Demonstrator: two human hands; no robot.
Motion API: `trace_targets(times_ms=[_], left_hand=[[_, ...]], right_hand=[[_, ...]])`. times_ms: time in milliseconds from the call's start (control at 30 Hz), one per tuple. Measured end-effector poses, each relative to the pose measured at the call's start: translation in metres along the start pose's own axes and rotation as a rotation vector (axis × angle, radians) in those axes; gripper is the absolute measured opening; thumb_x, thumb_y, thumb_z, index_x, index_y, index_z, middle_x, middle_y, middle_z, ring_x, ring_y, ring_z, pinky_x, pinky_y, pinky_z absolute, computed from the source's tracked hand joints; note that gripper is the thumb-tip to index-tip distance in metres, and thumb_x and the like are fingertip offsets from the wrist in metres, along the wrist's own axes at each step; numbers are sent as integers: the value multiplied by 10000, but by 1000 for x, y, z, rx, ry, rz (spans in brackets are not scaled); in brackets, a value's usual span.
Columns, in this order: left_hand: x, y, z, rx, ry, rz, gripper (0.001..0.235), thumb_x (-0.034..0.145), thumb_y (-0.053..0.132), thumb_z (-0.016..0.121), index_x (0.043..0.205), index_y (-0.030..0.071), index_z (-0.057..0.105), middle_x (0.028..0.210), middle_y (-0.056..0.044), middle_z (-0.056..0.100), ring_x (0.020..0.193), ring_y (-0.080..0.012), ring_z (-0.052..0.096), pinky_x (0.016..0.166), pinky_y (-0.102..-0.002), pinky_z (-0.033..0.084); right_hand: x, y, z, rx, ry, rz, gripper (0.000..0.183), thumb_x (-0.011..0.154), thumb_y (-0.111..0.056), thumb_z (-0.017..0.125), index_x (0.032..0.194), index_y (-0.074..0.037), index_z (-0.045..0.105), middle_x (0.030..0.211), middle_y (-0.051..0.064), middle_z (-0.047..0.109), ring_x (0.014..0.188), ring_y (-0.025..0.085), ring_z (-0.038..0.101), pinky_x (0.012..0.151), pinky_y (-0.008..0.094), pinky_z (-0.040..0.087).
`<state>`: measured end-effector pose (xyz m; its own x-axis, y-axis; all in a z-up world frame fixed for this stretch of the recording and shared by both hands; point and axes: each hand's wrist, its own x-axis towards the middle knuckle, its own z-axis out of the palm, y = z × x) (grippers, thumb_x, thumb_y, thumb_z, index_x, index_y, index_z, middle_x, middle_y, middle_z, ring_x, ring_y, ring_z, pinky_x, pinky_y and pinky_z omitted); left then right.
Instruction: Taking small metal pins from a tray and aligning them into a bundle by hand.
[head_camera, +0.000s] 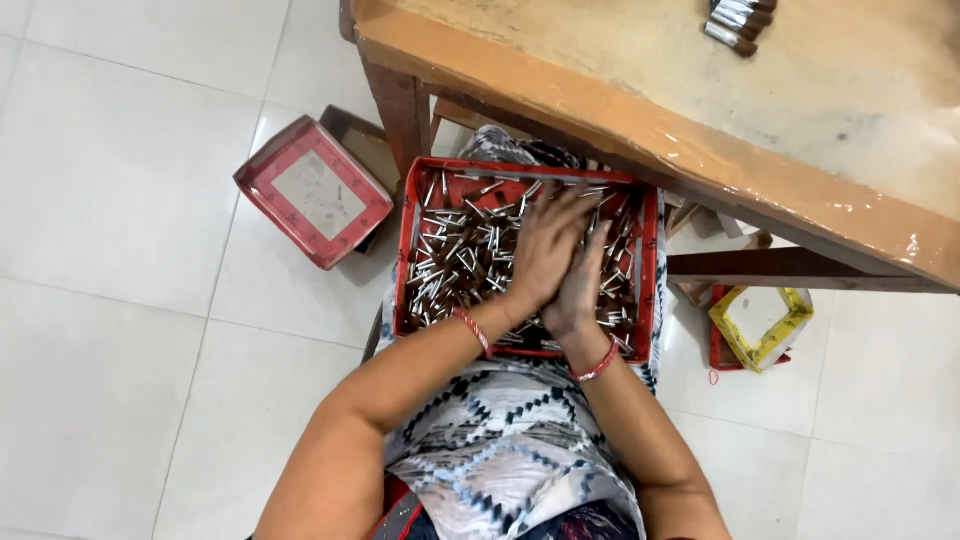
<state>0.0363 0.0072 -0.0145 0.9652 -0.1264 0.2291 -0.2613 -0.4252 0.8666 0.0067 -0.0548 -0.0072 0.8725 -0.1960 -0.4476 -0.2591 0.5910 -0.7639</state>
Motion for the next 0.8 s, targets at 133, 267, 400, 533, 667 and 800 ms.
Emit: trace_targets(times_ms=[133, 267, 400, 533, 667, 800], left_hand=[[-12, 0, 4, -518, -199, -9, 419, 1141, 366, 383, 1468, 191, 579, 1634, -54, 479, 1615, -338, 302, 1337, -500, 181], [-12, 14, -3, -146, -92, -38, 459, 1080, 334, 384, 1433, 199, 644, 1637, -75, 458, 1568, -396, 240, 1287, -513, 142], [-12, -2, 6, -306, -130, 54, 475, 1135, 396, 323, 1475, 208, 597, 1647, -54, 461, 1609, -374, 286, 1347, -548, 114], [-4, -5, -4, -21, -2, 36, 460, 1153, 374, 310, 1481, 222, 595, 1655, -28, 470, 1590, -379, 302, 1337, -544, 173], [-8, 15, -21, -220, -130, 95, 466, 1122, 342, 358, 1488, 121, 544, 1595, -120, 469, 1554, -380, 338, 1259, -556, 217], [-2, 27, -69, -7, -49, 281, 351, 1064, 181, 544, 1398, 101, 620, 1486, -139, 591, 1472, -380, 441, 1236, -502, 346]], right_hand=[[59, 29, -55, 1, -399, -251, 1003, 957, -784, 336, 1661, -98, 139, 1716, 133, 220, 1584, 272, 226, 1270, 420, 208], [1, -11, -4, -45, -97, -2, 1060, 886, -828, 251, 1637, -84, 170, 1688, 144, 289, 1554, 307, 287, 1258, 452, 218], [24, -11, -14, -106, -181, -114, 1120, 914, -844, 255, 1636, 11, 210, 1654, 218, 355, 1534, 375, 361, 1276, 510, 250], [16, -3, -11, -61, -7, 141, 1081, 858, -827, 277, 1616, -63, 175, 1667, 130, 317, 1537, 307, 321, 1244, 503, 250], [19, -11, -27, -30, -277, -41, 1030, 937, -777, 334, 1638, -50, 130, 1705, 132, 229, 1580, 281, 229, 1271, 439, 185], [-8, -40, -42, -296, -245, -53, 858, 1061, -621, 443, 1629, -2, 271, 1718, 145, 291, 1593, 225, 271, 1287, 363, 170]])
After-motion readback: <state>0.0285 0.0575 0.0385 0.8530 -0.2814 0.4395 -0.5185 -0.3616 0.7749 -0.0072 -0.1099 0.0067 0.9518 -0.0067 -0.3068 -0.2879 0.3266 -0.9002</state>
